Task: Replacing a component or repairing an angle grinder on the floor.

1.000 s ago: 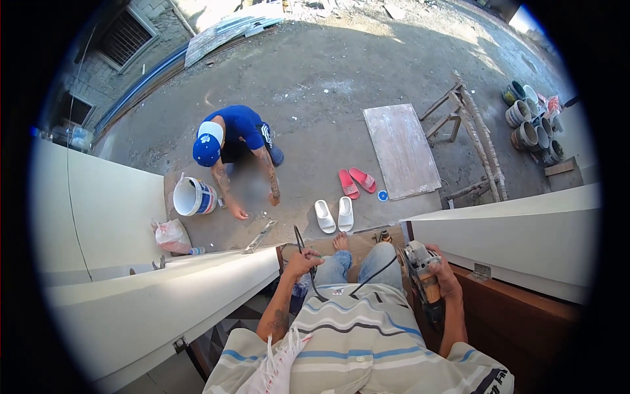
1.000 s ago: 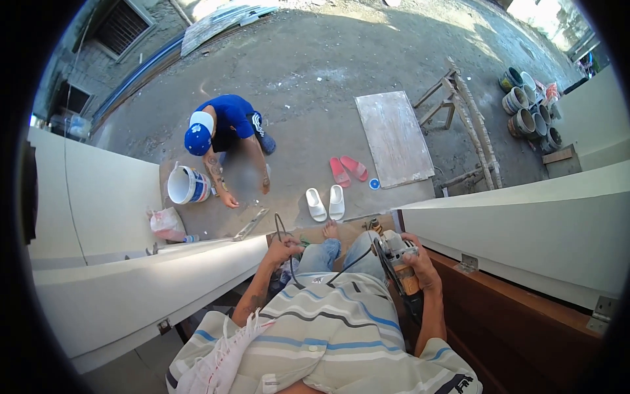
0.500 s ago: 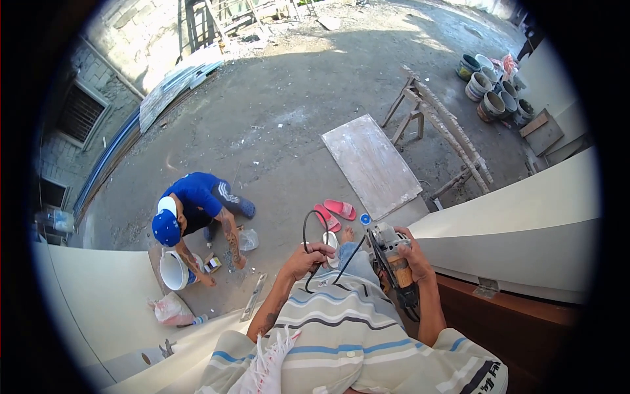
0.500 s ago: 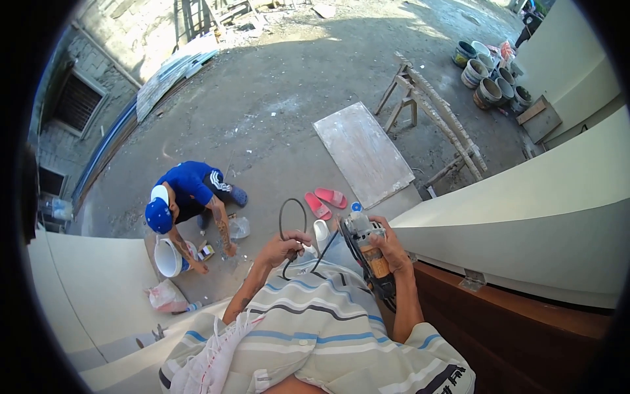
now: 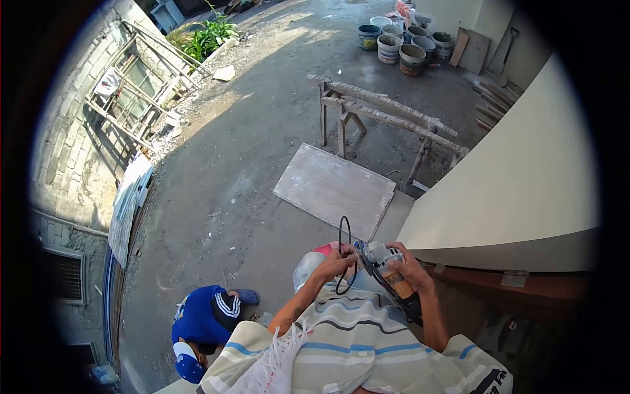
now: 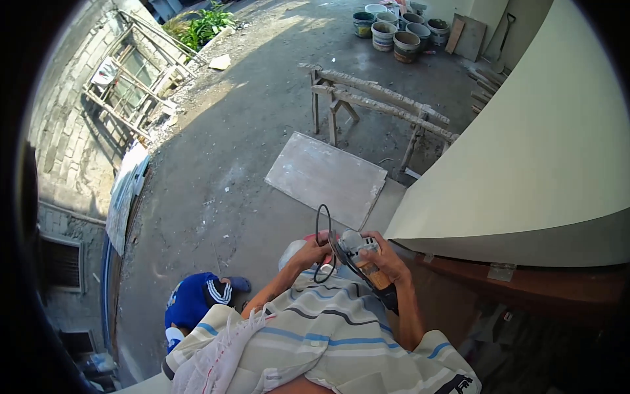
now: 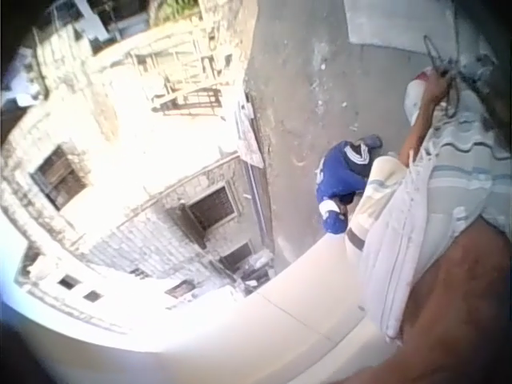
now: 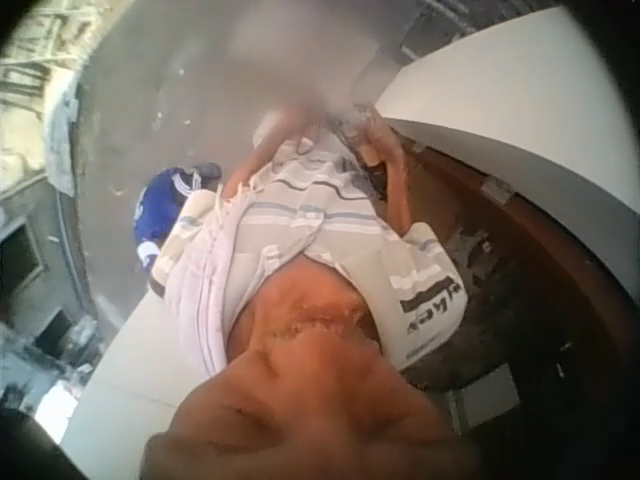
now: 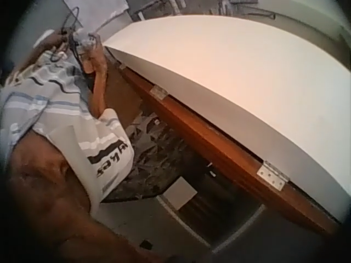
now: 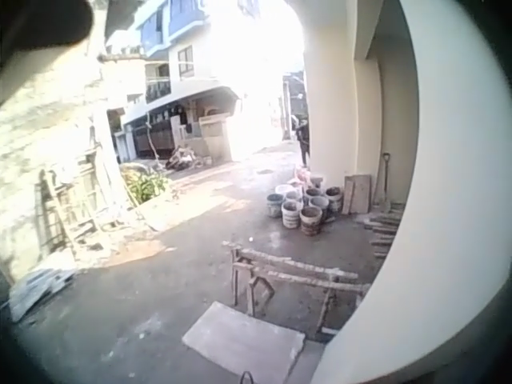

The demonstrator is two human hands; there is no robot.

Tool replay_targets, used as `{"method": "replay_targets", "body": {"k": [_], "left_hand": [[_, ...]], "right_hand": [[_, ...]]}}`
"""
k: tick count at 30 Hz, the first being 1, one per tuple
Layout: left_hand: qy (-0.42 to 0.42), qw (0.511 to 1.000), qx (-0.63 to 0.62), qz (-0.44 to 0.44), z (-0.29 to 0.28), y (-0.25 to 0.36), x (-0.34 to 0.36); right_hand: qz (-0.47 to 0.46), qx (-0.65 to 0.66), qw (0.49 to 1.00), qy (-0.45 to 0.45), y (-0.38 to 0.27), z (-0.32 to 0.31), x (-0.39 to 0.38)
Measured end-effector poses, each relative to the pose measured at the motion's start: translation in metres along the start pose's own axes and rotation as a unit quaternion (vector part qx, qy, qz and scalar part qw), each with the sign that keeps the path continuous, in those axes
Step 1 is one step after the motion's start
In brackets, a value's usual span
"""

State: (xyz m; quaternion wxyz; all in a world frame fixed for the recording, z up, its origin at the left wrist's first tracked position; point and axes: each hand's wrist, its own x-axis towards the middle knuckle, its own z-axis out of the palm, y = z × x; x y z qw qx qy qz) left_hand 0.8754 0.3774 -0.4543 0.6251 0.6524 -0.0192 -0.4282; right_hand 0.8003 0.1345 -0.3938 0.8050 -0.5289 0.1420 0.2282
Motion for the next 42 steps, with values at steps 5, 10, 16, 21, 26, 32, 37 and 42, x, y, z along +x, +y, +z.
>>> {"method": "replay_targets", "body": {"k": [5, 10, 16, 21, 26, 32, 37, 42], "left_hand": [[0.000, 0.999, 0.002, -0.033, -0.024, 0.032, 0.041], [-0.038, 0.997, 0.035, -0.051, -0.056, 0.080, 0.052], [-0.063, 0.972, 0.162, -0.159, -0.155, 0.093, 0.067], [-0.052, 0.944, 0.267, -0.184, -0.245, 0.062, 0.081], [-0.047, 0.947, 0.280, -0.150, -0.338, 0.018, 0.086], [-0.104, 0.917, 0.260, -0.283, -0.447, 0.005, 0.063], [-0.175, 0.869, 0.338, -0.315, -0.517, 0.002, 0.043], [-0.097, 0.890, 0.297, -0.333, -0.552, -0.004, 0.059]], "right_hand": [[0.022, -0.129, 0.978, 0.160, 0.010, -0.030, -0.001], [-0.078, -0.044, 0.914, 0.396, 0.023, -0.042, -0.008], [-0.231, -0.026, 0.853, 0.468, -0.014, -0.016, -0.017], [-0.396, 0.087, 0.810, 0.424, -0.075, 0.054, -0.001], [-0.501, 0.110, 0.714, 0.477, -0.098, 0.105, 0.043], [-0.621, 0.253, 0.590, 0.450, -0.107, 0.143, 0.108], [-0.572, 0.176, 0.459, 0.656, -0.107, 0.171, 0.160], [-0.490, -0.030, 0.555, 0.672, -0.096, 0.206, 0.158]]}}
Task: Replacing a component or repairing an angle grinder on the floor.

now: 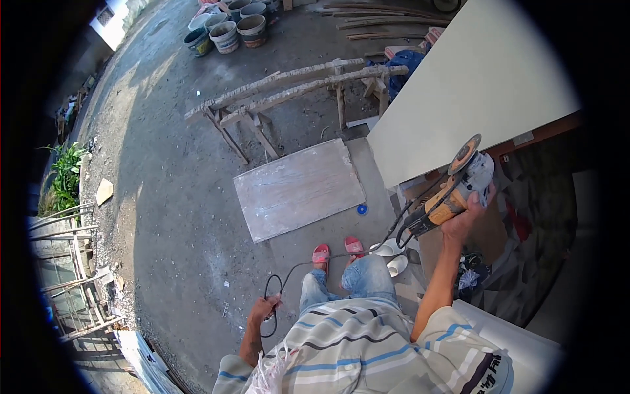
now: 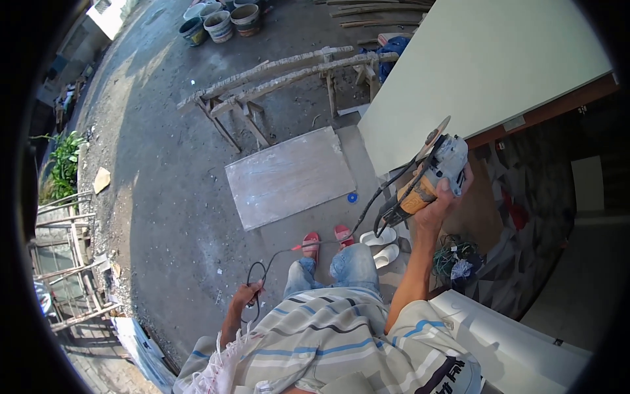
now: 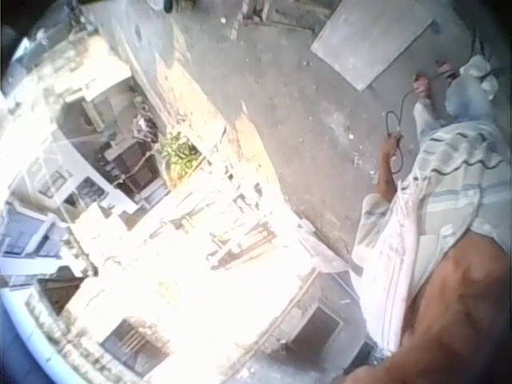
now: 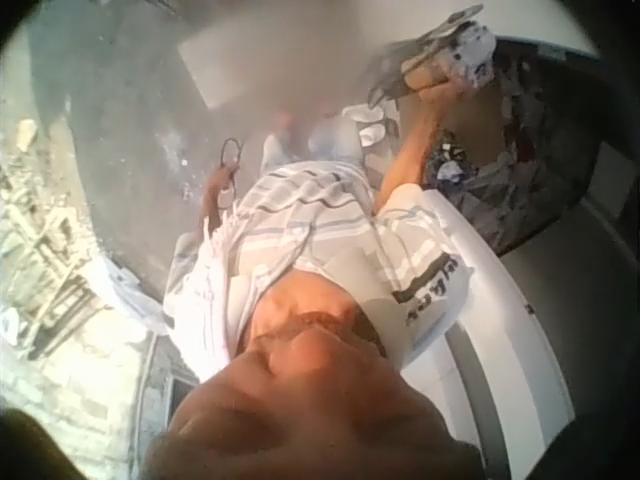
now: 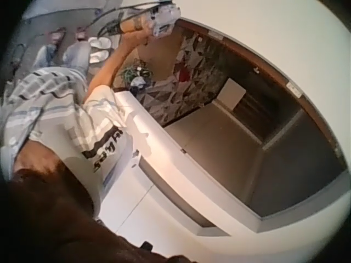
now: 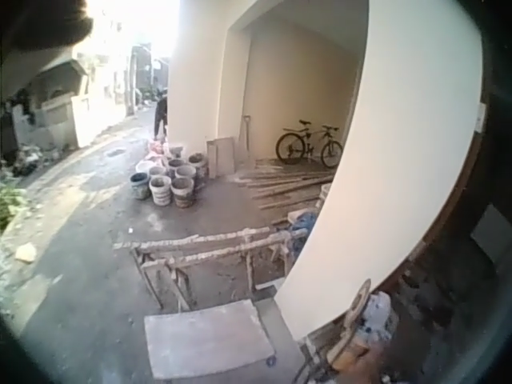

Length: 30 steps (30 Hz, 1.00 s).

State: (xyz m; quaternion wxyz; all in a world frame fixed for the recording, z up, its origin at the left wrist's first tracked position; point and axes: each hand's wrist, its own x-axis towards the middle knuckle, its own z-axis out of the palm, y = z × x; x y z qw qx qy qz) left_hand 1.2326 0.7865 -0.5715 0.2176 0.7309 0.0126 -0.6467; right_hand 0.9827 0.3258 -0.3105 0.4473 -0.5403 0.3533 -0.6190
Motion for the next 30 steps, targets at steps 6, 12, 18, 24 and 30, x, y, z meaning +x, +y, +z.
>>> {"method": "replay_targets", "body": {"k": [6, 12, 18, 24, 30], "left_hand": [[0.058, 0.996, -0.050, 0.048, -0.027, 0.007, 0.035], [0.154, 0.977, -0.103, 0.101, -0.047, 0.040, 0.074], [0.407, 0.858, -0.264, 0.171, -0.121, 0.020, 0.084], [0.522, 0.754, -0.373, 0.141, -0.207, 0.049, 0.030], [0.480, 0.817, -0.242, 0.206, -0.193, 0.102, 0.042]], "right_hand": [[0.129, -0.093, 0.974, -0.160, -0.020, -0.045, -0.028], [0.389, -0.178, 0.836, -0.344, -0.005, -0.058, -0.079], [0.448, -0.246, 0.766, -0.389, 0.052, -0.086, -0.111], [0.476, -0.104, 0.767, -0.418, 0.075, -0.140, -0.089], [0.551, 0.142, 0.766, -0.299, 0.127, -0.194, -0.105]]}}
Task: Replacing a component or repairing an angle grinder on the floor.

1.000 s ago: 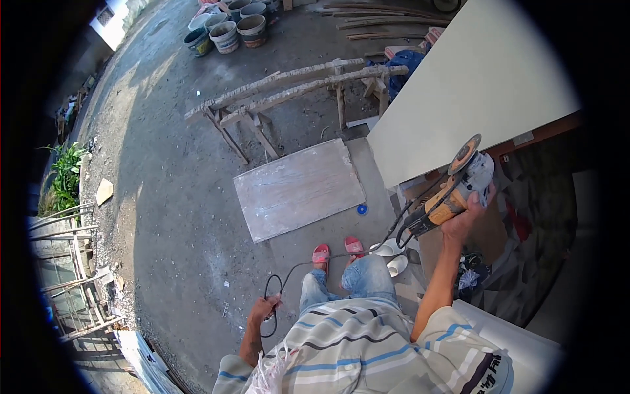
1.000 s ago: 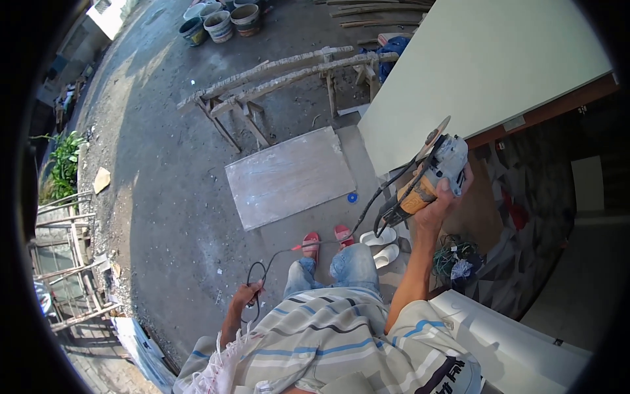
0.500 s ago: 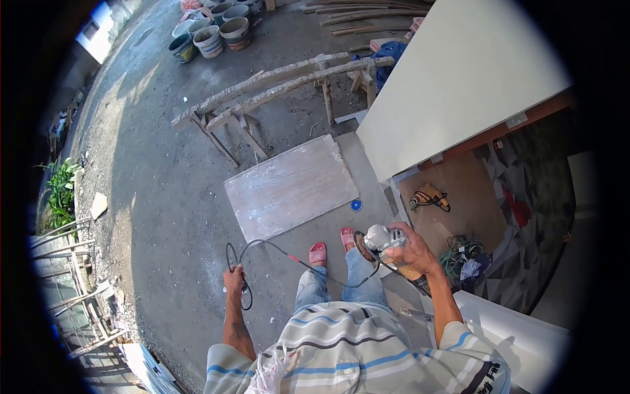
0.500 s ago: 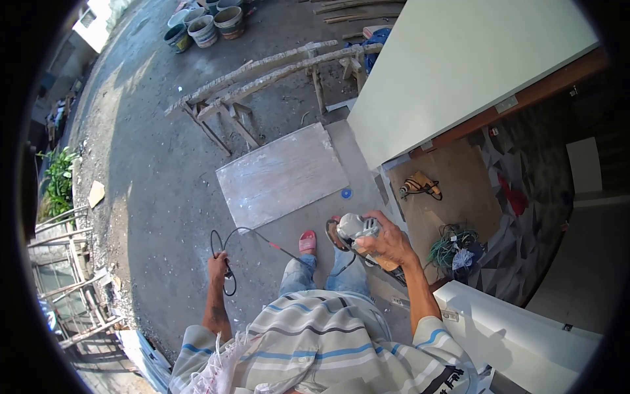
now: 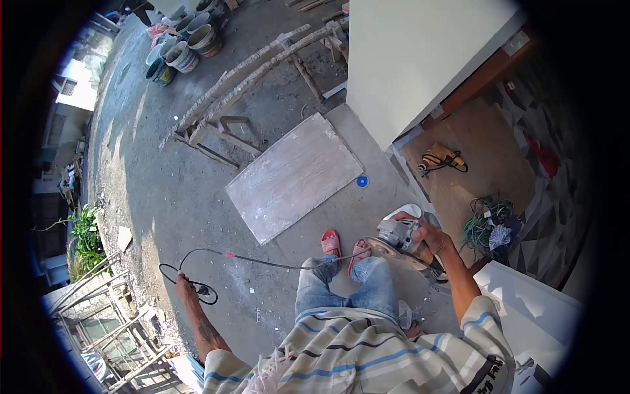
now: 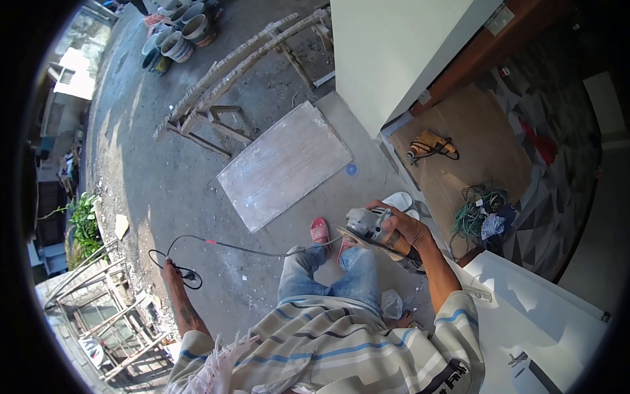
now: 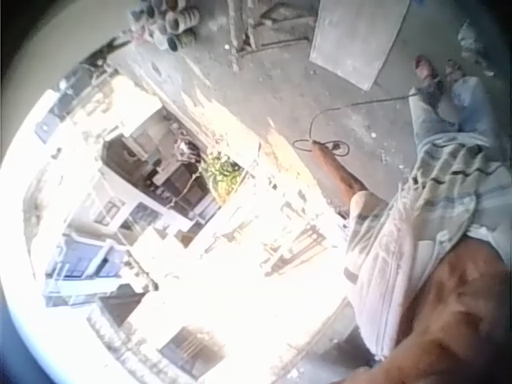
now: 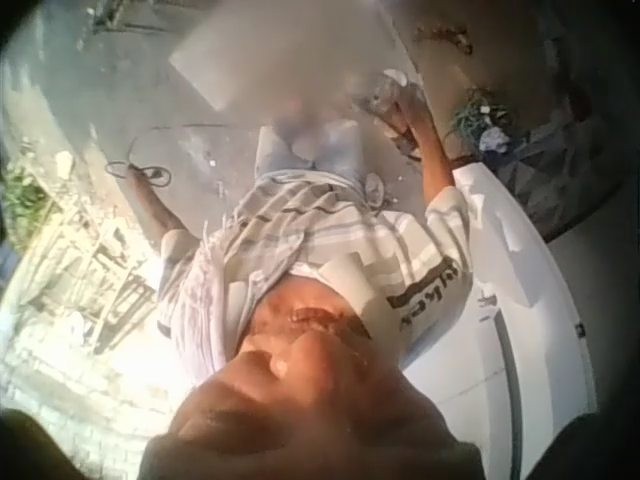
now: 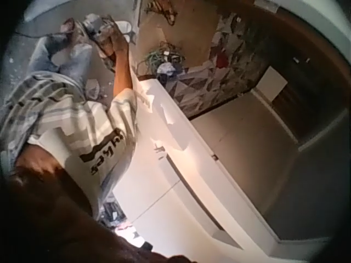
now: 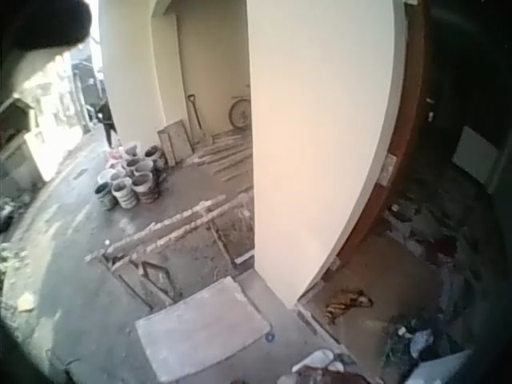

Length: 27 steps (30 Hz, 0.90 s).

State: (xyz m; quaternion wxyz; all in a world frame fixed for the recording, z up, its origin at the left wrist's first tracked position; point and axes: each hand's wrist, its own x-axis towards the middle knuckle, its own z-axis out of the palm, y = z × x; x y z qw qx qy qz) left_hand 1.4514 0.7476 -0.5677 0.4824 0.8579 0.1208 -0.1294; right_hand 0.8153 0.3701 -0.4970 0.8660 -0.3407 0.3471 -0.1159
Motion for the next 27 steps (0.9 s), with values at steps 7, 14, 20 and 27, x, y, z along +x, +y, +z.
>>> {"method": "replay_targets", "body": {"k": [7, 14, 20, 27], "left_hand": [[0.111, 0.974, -0.194, -0.028, 0.066, -0.023, 0.088], [0.010, 0.972, -0.227, 0.057, 0.185, -0.106, 0.171], [-0.362, 0.924, 0.082, 0.092, 0.302, -0.186, 0.109], [-0.688, 0.652, 0.253, 0.192, 0.383, -0.199, -0.017]], "right_hand": [[0.087, -0.421, 0.901, 0.055, 0.014, -0.049, 0.055], [-0.064, -0.480, 0.809, 0.335, 0.161, -0.148, 0.147], [-0.393, -0.034, 0.842, 0.367, 0.208, -0.175, 0.249], [-0.499, 0.135, 0.856, 0.018, 0.193, -0.158, 0.301]]}}
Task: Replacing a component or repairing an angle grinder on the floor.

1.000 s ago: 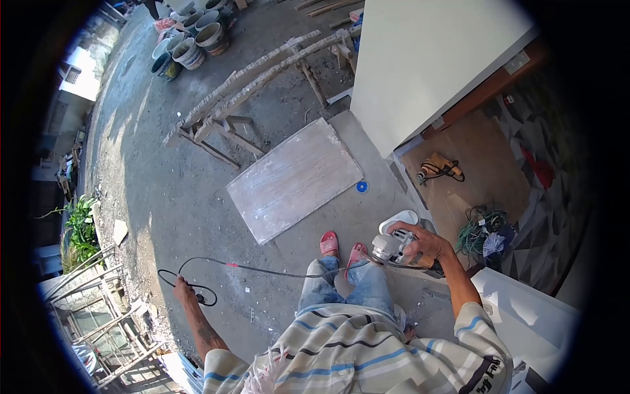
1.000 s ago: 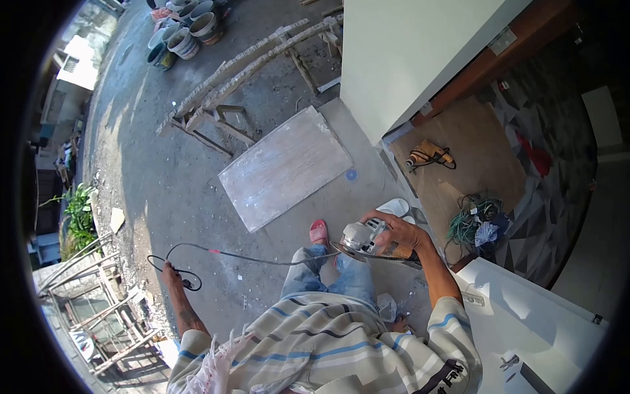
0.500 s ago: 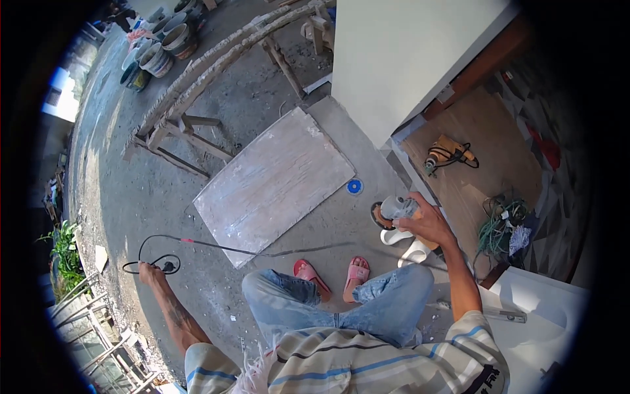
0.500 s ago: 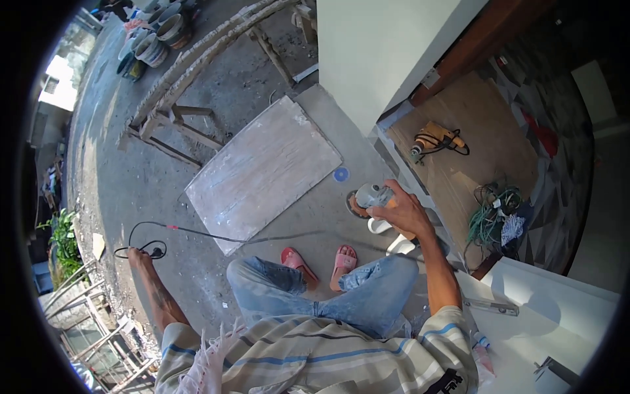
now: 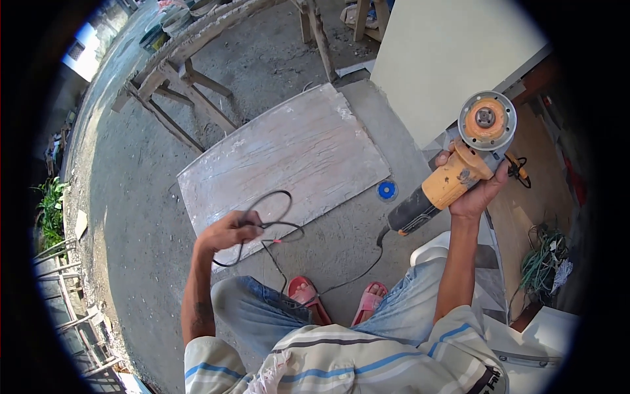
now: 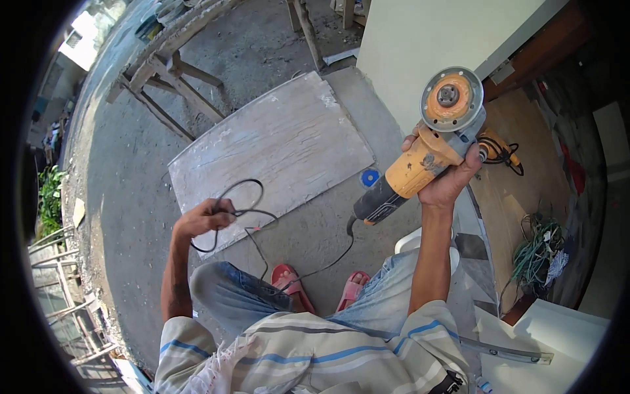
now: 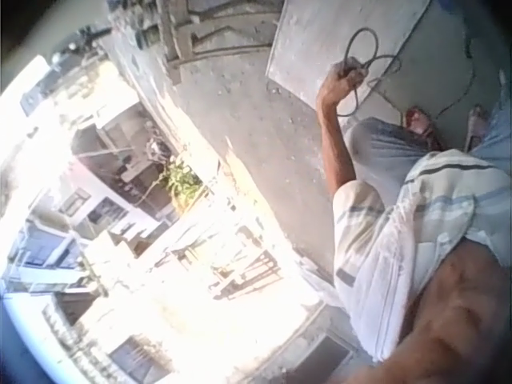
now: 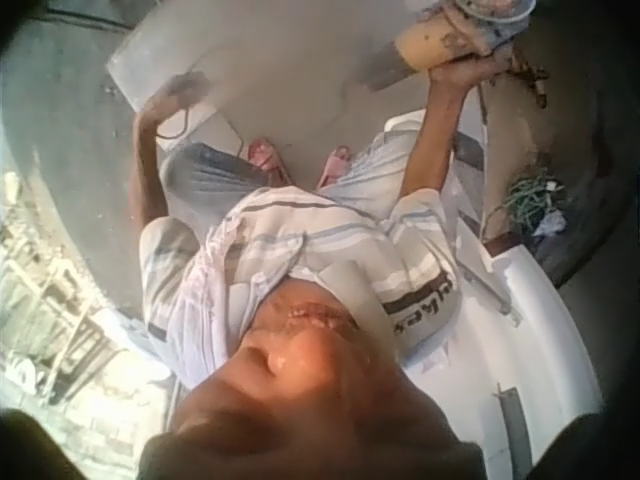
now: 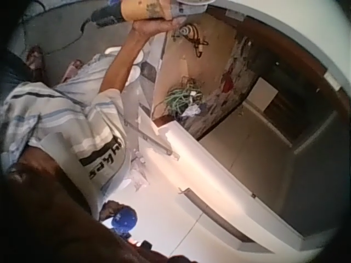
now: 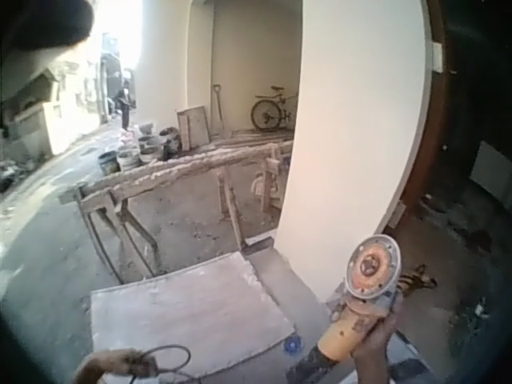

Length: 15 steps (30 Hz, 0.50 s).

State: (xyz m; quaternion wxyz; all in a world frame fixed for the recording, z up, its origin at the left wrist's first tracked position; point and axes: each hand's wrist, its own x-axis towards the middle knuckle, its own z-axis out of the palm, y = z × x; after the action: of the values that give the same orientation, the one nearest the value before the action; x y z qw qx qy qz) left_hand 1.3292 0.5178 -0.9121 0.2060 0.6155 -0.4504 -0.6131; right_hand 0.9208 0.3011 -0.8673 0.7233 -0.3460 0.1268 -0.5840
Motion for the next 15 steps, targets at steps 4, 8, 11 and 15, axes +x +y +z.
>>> {"method": "replay_targets", "body": {"k": [4, 8, 11, 15], "left_hand": [[-0.236, 0.958, 0.158, 0.038, 0.104, 0.001, 0.049], [-0.221, 0.901, 0.360, 0.101, 0.147, 0.001, 0.072], [-0.217, 0.893, 0.368, 0.144, 0.129, 0.019, 0.100], [-0.149, 0.971, -0.158, 0.102, 0.136, 0.089, 0.111]], "right_hand": [[0.055, 0.133, 0.989, 0.029, -0.002, 0.028, 0.004], [0.090, 0.097, 0.991, 0.019, 0.020, 0.004, 0.002], [0.136, 0.085, 0.985, 0.070, 0.047, -0.006, -0.016], [0.215, 0.108, 0.963, 0.117, 0.067, -0.013, -0.028]]}}
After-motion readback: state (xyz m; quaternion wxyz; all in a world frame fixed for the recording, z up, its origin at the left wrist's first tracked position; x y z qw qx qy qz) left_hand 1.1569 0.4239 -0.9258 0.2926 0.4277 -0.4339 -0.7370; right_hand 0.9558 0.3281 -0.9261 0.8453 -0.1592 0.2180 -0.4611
